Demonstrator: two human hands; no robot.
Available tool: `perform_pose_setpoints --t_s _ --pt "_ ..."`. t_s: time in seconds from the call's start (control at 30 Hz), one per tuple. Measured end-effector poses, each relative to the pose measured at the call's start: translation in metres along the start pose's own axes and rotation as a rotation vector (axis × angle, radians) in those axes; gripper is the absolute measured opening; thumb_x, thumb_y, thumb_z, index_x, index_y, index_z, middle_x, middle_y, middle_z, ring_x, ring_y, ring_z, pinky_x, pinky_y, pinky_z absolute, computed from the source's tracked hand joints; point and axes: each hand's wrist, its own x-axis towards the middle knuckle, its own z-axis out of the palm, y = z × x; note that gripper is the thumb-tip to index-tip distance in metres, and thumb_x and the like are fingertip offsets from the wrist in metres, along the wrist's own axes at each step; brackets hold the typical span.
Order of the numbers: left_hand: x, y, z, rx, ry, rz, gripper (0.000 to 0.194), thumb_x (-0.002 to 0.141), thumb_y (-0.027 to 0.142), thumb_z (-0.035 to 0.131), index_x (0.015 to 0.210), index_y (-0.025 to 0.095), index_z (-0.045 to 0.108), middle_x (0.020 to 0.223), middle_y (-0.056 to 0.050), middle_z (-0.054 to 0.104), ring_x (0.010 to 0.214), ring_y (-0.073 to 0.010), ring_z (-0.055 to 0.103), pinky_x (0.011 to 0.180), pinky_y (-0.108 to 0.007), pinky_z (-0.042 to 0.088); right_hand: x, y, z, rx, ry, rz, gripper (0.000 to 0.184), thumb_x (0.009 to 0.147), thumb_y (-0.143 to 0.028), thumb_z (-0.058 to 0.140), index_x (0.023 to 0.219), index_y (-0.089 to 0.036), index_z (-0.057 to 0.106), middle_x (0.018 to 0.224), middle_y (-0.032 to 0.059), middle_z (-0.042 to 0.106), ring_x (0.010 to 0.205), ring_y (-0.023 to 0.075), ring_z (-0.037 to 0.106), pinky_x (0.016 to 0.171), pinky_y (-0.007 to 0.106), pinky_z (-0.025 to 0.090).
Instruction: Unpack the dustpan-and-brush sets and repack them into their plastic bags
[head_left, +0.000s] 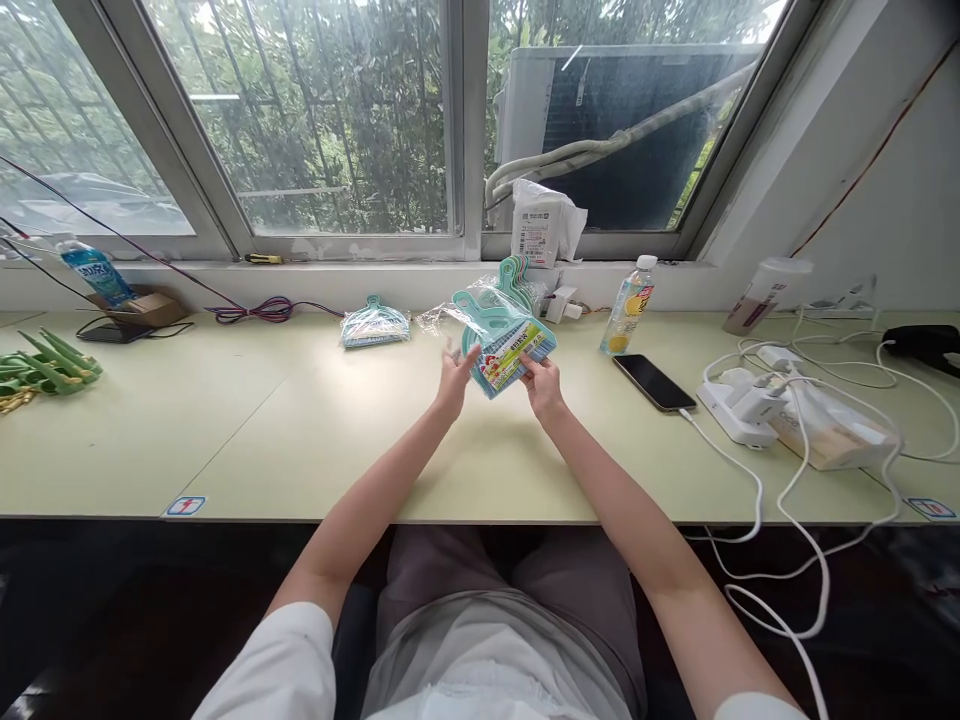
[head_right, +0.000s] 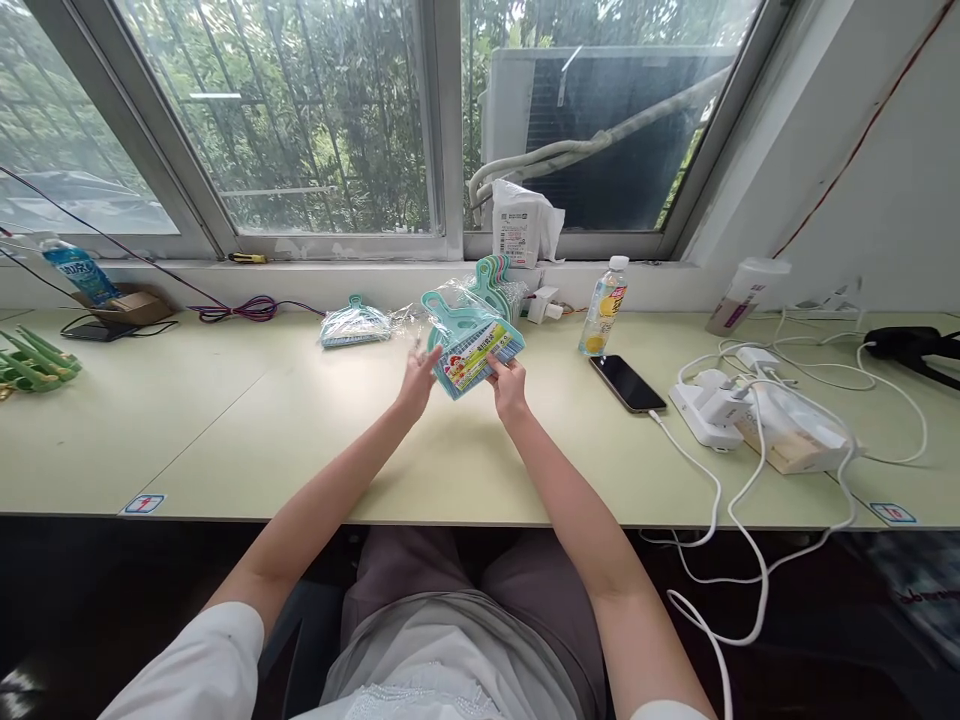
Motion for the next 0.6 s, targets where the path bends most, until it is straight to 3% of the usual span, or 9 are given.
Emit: perform_pose_setpoints --t_s 0.07,0.33,0.6 --pt "0.0 -0.009 0.004 -0.118 -0.129 -0.07 0.072 0.072 0.038 0.075 0.132 0.022 0.04 0.129 -0.012 0.057 0.124 -0.0299 0.051 0.102 -0.045 0.043 -0.001 0.001 0.001 0.02 0.006 -0.001 0.024 0.065 -0.021 0.077 0.085 -0.018 0.063 0.094 0.0039 0.072 0.094 0.0211 0.068 0.084 0.035 0.059" --pt "-0.007 -0.023 0.008 -0.134 -0.14 -0.146 0.057 0.064 0.03 0.078 0.113 0.019 0.05 0.115 -0.009 0.064 0.107 -0.0269 0.061 0.093 -0.044 0.048 -0.003 0.004 0.002 0.053 0.031 0.005 0.02 0.067 -0.018 0.074 0.084 -0.019 0.063 0.092 0.0027 0.072 0.094 0.0187 0.068 0.083 0.032 0.059" --pt "0.001 -0.033 0.005 -0.007 -0.181 0.041 0.05 0.067 0.036 0.075 0.107 0.019 0.048 0.11 -0.008 0.064 0.108 -0.0259 0.059 0.094 -0.042 0.046 0.011 -0.005 -0.007 0.044 0.116 0.117 0.016 0.072 -0.024 0.07 0.086 -0.02 0.064 0.084 0.0001 0.072 0.083 0.0155 0.068 0.075 0.028 0.059"
